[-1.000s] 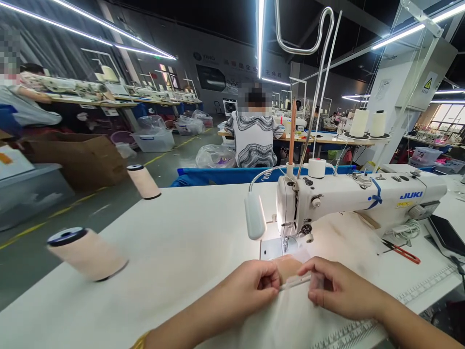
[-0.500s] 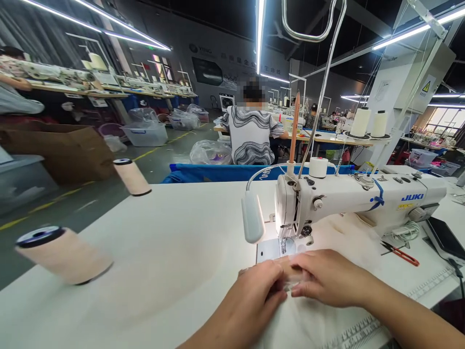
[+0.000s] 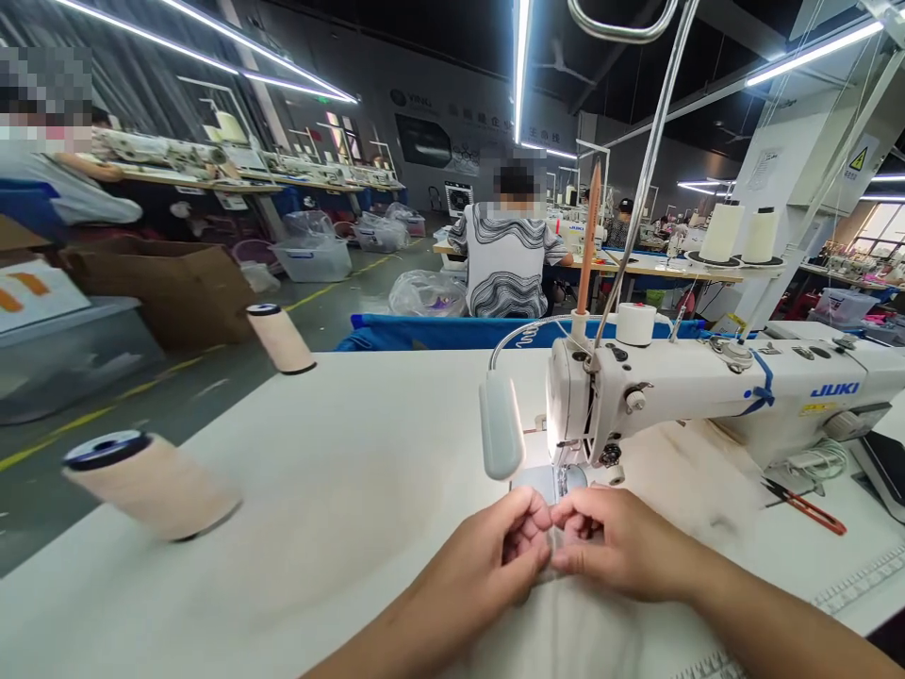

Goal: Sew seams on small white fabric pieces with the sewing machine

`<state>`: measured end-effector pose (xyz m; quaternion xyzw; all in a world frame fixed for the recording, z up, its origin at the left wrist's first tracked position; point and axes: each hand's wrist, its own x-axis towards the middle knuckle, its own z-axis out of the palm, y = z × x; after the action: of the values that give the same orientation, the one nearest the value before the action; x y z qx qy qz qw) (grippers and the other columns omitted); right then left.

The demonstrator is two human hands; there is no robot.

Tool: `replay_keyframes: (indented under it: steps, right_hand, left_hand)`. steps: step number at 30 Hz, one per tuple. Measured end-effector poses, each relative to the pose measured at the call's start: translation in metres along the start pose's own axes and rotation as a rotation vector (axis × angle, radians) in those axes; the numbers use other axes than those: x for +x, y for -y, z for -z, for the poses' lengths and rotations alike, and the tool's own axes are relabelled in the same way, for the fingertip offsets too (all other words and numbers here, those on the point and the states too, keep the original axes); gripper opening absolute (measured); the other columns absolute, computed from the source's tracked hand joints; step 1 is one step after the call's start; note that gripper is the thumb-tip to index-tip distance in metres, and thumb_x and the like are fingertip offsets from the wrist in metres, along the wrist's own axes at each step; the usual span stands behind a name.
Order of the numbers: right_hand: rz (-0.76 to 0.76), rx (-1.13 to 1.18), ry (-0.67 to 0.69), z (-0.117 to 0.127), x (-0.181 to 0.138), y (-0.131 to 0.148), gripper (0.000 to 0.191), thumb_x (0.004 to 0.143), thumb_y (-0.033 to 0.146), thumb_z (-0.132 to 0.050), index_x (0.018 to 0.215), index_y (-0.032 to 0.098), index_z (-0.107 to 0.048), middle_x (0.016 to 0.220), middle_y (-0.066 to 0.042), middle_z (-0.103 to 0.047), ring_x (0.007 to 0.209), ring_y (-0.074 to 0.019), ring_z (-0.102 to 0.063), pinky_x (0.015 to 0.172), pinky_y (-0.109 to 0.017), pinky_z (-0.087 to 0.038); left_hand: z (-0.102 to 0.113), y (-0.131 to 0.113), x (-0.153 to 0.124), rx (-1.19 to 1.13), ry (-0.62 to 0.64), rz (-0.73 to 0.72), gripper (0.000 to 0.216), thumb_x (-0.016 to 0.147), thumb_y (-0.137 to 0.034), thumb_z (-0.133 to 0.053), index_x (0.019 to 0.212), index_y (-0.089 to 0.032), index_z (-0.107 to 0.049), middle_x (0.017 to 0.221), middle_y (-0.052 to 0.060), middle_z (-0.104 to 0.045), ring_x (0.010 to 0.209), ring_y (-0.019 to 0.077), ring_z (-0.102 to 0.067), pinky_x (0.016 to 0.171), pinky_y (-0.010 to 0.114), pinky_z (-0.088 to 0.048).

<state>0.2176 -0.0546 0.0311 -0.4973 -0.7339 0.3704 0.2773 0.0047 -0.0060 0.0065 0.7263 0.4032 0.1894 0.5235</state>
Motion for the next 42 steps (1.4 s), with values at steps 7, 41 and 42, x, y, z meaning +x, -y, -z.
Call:
replay_keyframes:
  steps: [7,41,42]
  right_hand:
    - [-0.063,0.138,-0.075,-0.006,0.003,-0.011,0.01,0.087,0.026,-0.076,0.085,0.022,-0.066,0.082,0.003,-0.067,0.076,-0.0171,-0.057,0.067,-0.026,-0.041]
    - [0.215,-0.056,-0.306,-0.025,-0.002,-0.021,0.008,0.095,0.02,-0.063,0.088,0.024,-0.062,0.08,0.001,-0.065,0.072,-0.0165,-0.06,0.068,-0.026,-0.042]
    - [0.223,-0.063,-0.309,-0.025,-0.002,-0.021,0.008,0.096,0.021,-0.062,0.088,0.024,-0.062,0.08,0.001,-0.065,0.072,-0.0165,-0.06,0.067,-0.026,-0.042]
  left_hand:
    - [-0.002,0.005,0.0,0.073,-0.038,0.008,0.032,0.087,-0.055,-0.058,0.082,-0.024,-0.058,0.067,-0.005,-0.05,0.063,0.0165,-0.048,0.057,0.026,-0.039]
    - [-0.016,0.005,-0.005,-0.003,-0.158,-0.041,0.032,0.09,-0.055,-0.061,0.094,-0.025,-0.068,0.067,-0.005,-0.052,0.061,0.0161,-0.045,0.056,0.026,-0.036]
    - [-0.016,0.004,-0.005,-0.002,-0.149,-0.04,0.033,0.09,-0.056,-0.061,0.09,-0.024,-0.069,0.066,-0.005,-0.051,0.061,0.0159,-0.044,0.056,0.026,-0.035]
